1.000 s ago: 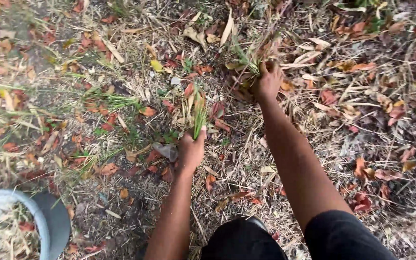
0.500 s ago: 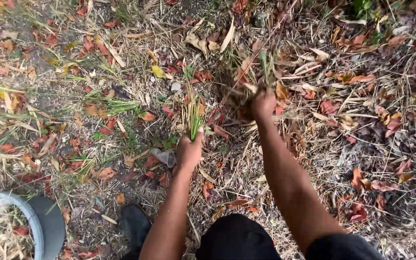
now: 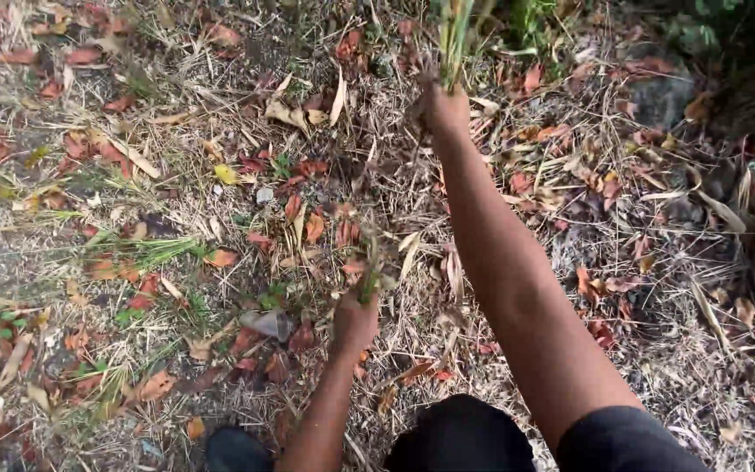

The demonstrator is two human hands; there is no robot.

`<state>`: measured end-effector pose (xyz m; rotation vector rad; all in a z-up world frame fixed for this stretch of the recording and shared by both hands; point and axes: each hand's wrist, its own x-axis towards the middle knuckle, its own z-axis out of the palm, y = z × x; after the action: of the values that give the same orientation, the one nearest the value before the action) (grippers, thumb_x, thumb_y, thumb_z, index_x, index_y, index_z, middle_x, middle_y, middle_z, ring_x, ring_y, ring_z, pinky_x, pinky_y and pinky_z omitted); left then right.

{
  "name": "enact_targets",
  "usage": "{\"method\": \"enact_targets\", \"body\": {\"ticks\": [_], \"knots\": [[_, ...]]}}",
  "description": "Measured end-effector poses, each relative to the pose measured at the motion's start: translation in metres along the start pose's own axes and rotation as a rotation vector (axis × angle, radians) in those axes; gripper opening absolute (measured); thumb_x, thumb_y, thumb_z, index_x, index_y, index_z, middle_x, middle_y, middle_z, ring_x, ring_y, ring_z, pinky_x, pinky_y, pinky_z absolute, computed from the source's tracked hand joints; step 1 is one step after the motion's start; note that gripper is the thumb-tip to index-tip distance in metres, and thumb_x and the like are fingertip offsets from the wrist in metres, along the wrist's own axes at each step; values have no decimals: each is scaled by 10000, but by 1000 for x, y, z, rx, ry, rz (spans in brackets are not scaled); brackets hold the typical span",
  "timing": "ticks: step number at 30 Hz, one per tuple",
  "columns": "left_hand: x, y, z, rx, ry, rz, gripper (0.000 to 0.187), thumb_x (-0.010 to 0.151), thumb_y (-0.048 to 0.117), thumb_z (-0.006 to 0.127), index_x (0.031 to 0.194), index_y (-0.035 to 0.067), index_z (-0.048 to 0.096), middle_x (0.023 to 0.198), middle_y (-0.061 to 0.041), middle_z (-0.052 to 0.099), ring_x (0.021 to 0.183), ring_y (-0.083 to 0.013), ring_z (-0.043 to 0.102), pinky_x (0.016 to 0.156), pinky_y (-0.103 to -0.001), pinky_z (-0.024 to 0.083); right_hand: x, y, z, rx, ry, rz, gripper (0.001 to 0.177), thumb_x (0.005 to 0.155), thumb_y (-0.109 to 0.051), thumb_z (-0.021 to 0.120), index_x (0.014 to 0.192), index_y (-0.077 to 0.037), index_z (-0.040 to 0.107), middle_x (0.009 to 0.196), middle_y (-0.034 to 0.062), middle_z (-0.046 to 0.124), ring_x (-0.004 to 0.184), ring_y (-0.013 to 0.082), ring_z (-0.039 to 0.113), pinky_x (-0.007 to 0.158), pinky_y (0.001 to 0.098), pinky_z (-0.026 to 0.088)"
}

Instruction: Cleaning up dry grass and putting it into a basin.

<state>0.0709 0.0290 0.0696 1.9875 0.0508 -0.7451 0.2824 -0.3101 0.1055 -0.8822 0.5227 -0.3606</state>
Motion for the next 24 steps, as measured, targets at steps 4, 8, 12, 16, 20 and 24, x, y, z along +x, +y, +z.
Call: {"method": "enact_targets", "body": {"ticks": [4,8,12,16,20,24], "knots": [[5,-17,9,72,-21,17,426,1032,443,500,953,86,718,560,29,547,374,-74,413,320,-289,321,0,-31,50,-209,251,-183,301,1031,-269,578,1115,20,598,825,91,651,559,135,564,496,323,515],[-20,28,-14,-47,-82,-25,316,1005,408,495,1056,176,704,557,24,563,384,-14,599,320,-262,407,15,-51,31,-151,587,-179,263,1044,-263,544,1033,-2,573,791,72,604,507,124,487,443,318,467],[-20,19,0,-150,-130,-78,225,989,362,537,1101,215,664,576,28,569,380,-66,490,332,-278,412,24,-59,6,-491,507,-9,191,1071,-183,655,1105,0,698,892,74,612,566,80,449,484,256,388],[-18,3,20,169,-114,85,306,1039,373,533,927,154,716,581,30,557,408,-75,416,367,-284,319,-6,-71,32,-896,556,-331,309,1011,-135,502,1297,-152,619,896,45,739,490,46,511,373,241,388],[-22,-8,28,181,-46,212,297,993,351,604,857,120,731,592,15,591,465,-85,488,432,-326,368,-10,-58,29,-1652,182,-763,300,1006,27,488,1205,-82,685,815,69,714,508,98,516,392,271,387],[-41,-22,33,336,-115,21,291,965,458,583,1009,217,742,640,-16,663,512,-207,556,505,-406,435,-87,45,36,-2086,-849,-615,166,910,-179,621,982,-101,749,853,76,692,655,132,614,561,308,556]]}}
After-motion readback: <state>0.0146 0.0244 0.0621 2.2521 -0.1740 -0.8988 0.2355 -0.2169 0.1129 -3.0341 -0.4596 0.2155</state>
